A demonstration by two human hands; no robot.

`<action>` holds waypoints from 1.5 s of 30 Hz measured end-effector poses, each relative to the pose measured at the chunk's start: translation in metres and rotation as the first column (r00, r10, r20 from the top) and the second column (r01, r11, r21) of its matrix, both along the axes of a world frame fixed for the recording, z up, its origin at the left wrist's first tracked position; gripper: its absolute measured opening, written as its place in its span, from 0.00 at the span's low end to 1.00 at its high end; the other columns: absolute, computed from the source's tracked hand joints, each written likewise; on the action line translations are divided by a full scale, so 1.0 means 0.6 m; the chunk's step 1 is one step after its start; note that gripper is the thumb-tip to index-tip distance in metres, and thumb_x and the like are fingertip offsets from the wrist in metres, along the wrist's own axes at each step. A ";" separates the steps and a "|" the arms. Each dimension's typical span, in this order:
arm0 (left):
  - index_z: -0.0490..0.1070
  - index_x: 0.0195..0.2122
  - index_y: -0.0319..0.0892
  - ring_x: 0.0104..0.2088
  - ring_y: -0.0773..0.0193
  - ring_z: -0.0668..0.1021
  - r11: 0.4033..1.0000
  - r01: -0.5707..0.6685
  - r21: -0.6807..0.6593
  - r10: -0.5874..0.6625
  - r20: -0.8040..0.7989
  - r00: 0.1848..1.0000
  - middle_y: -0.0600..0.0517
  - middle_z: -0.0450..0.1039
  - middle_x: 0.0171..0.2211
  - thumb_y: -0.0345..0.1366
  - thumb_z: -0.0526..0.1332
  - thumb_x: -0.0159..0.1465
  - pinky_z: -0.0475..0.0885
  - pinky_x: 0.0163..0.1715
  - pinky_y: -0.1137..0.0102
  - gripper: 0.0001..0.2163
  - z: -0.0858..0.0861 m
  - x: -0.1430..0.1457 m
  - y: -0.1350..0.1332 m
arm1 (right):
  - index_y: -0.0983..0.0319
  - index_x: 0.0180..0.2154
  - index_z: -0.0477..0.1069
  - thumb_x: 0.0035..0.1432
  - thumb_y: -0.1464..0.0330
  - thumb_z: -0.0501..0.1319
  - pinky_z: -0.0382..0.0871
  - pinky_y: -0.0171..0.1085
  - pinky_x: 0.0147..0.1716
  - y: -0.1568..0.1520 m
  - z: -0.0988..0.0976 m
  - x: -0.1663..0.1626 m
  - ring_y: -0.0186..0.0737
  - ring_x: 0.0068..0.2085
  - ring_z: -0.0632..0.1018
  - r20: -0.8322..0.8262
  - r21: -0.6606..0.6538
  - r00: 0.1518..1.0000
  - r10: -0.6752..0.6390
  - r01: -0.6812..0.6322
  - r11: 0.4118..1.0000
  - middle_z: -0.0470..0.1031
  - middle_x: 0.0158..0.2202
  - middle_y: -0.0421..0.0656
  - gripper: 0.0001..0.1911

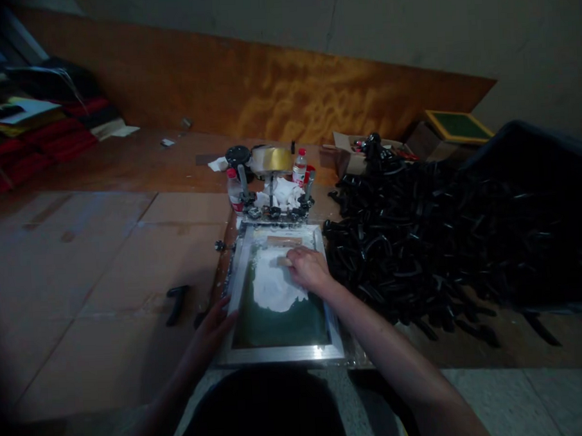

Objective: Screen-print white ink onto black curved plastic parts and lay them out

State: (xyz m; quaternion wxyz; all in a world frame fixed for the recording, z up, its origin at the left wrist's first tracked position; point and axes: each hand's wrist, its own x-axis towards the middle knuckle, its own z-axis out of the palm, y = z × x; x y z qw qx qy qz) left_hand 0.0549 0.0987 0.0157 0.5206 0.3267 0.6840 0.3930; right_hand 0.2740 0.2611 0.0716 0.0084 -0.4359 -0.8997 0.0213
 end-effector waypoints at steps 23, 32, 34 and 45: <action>0.62 0.60 0.37 0.38 0.56 0.81 1.000 -0.021 -0.007 0.021 0.027 0.999 0.46 0.79 0.39 0.52 0.63 0.56 0.76 0.37 0.65 0.35 0.030 -0.001 -0.002 | 0.57 0.46 0.70 0.60 0.62 0.57 0.66 0.37 0.36 0.055 0.051 -0.016 0.47 0.44 0.78 0.066 -0.034 0.992 -0.112 0.114 0.993 0.78 0.44 0.45 0.13; 0.64 0.59 0.37 0.34 0.56 0.78 1.000 0.003 0.014 -0.001 -0.093 0.996 0.52 0.74 0.30 0.54 0.61 0.54 0.72 0.37 0.64 0.36 -0.026 -0.003 0.005 | 0.64 0.48 0.67 0.62 0.66 0.54 0.68 0.38 0.39 0.004 -0.002 -0.049 0.48 0.44 0.77 0.062 -0.017 0.982 -0.180 0.181 0.983 0.77 0.44 0.53 0.14; 0.65 0.58 0.38 0.34 0.56 0.78 1.000 0.012 0.010 -0.010 -0.158 0.987 0.52 0.73 0.29 0.53 0.60 0.55 0.72 0.37 0.63 0.33 -0.041 -0.004 0.008 | 0.64 0.50 0.67 0.63 0.67 0.53 0.68 0.38 0.40 -0.004 -0.017 -0.052 0.48 0.45 0.76 0.061 -0.013 0.981 -0.183 0.184 0.983 0.76 0.44 0.52 0.15; 0.61 0.61 0.39 0.34 0.59 0.77 0.997 0.074 0.035 -0.068 -0.146 0.987 0.53 0.73 0.30 0.50 0.58 0.60 0.70 0.37 0.66 0.31 -0.077 -0.005 0.006 | 0.65 0.44 0.71 0.61 0.76 0.53 0.67 0.40 0.44 -0.081 -0.067 -0.056 0.47 0.47 0.72 -0.012 -0.040 0.985 0.170 -0.170 0.985 0.75 0.42 0.51 0.12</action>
